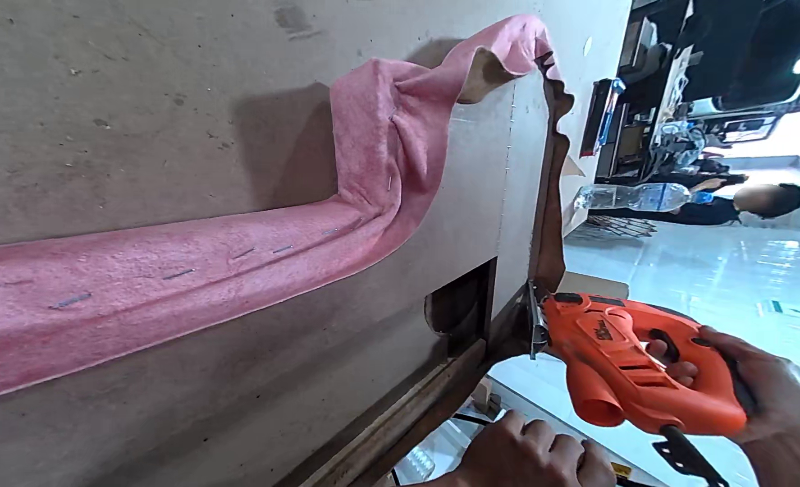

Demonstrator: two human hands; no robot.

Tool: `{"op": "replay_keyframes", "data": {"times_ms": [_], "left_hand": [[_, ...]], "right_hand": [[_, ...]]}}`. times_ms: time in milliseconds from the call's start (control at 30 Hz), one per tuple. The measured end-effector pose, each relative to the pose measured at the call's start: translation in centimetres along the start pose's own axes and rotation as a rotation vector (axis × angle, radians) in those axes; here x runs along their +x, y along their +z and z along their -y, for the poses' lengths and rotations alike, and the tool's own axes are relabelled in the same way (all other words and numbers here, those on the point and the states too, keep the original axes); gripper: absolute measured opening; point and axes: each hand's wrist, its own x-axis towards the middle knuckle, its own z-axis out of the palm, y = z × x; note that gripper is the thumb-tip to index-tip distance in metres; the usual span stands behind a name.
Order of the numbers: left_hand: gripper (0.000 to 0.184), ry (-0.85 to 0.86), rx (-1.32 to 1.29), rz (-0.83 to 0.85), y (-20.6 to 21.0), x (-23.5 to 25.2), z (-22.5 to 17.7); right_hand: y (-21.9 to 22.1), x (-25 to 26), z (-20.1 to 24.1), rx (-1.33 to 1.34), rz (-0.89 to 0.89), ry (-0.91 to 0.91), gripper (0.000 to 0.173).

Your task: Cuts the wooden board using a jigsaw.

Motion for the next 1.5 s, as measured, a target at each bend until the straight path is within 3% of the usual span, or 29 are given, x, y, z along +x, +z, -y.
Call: {"op": "replay_keyframes", "data": {"times_ms": [267, 533, 800, 1033, 1500], "left_hand": [[0.024, 0.042, 0.004, -0.003, 0.7, -0.3, 0.1], [0.031, 0.079, -0.006, 0.205, 1.5, -0.9, 0.1], [0.030, 0.055, 0.157, 0.358, 3.4, -0.6, 1.0], [0.026, 0.026, 0.002, 0.590, 4.9, 0.4, 0.7], [0.020, 0.203, 0.103, 0.356, 8.6, 4.5, 1.3]], "right_hand": [[0.8, 0.0, 1.5, -0.109, -0.052, 0.025, 0.034], [-1.2, 2.3, 1.1, -0.172, 0.008, 0.057, 0.045], [-1.0, 2.8, 1.8, -0.212, 0.029, -0.020, 0.038], [-0.1, 2.1, 2.7, -0.268, 0.052, -0.079, 0.036], [-0.9, 3.8, 3.1, -0.365, 0.114, -0.227, 0.033]]}}
